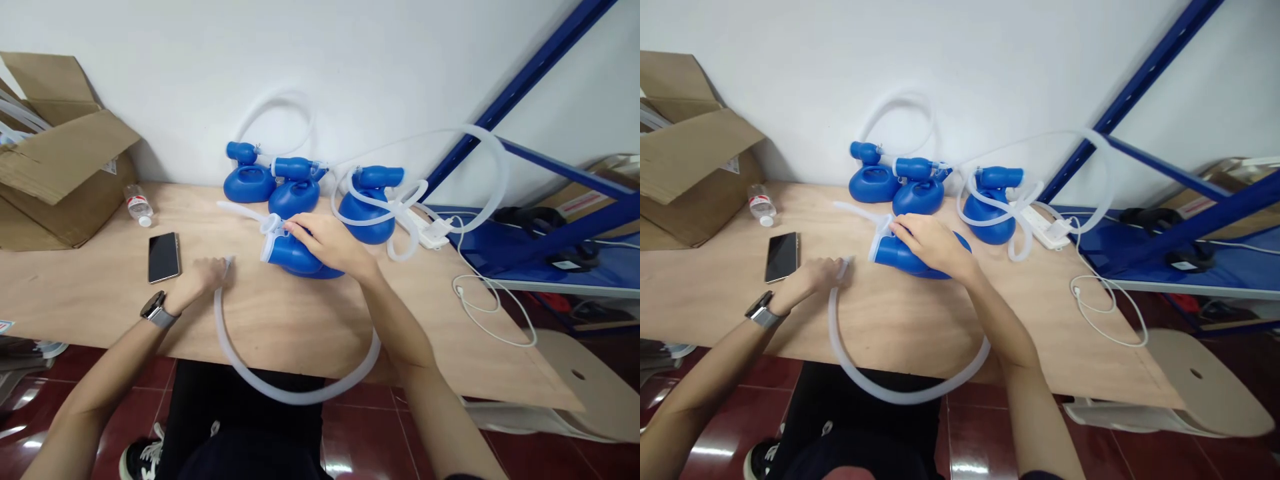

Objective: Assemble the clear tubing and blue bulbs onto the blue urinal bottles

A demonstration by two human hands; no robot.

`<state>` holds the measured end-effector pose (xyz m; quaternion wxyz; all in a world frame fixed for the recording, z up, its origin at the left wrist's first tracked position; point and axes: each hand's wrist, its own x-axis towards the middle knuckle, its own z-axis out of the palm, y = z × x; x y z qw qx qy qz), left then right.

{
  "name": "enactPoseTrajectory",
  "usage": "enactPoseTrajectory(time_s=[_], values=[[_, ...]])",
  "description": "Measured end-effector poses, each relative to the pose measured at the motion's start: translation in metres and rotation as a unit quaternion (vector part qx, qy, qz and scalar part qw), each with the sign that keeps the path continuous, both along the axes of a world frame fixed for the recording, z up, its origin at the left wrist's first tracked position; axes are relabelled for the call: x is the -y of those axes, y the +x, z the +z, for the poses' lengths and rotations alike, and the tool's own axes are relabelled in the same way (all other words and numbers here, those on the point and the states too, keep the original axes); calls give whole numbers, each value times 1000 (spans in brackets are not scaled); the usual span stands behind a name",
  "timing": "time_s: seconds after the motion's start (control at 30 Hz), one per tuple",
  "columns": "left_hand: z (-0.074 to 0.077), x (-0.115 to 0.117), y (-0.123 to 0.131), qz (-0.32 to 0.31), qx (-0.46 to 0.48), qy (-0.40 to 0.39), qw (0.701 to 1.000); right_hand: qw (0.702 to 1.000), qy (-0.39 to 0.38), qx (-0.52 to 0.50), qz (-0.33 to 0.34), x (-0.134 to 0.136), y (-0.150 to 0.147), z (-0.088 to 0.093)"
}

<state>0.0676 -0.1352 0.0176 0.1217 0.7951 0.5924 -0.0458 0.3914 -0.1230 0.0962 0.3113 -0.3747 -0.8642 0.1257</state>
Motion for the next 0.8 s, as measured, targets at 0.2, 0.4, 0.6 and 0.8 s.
enactPoseTrajectory(time_s=[0.2, 0.4, 0.6, 0.8], values=[[49, -11, 9, -37, 202, 13, 979, 976, -29, -212, -32, -9, 22, 11], [129, 6, 55, -108, 385, 95, 911, 812, -69, -577, -55, -25, 38, 19], [138, 5, 108, -173, 318, 197, 911, 713, -47, -696, -69, -19, 28, 24], [131, -9, 109, -207, 323, 211, 899, 738, 80, -659, -121, -22, 26, 14]])
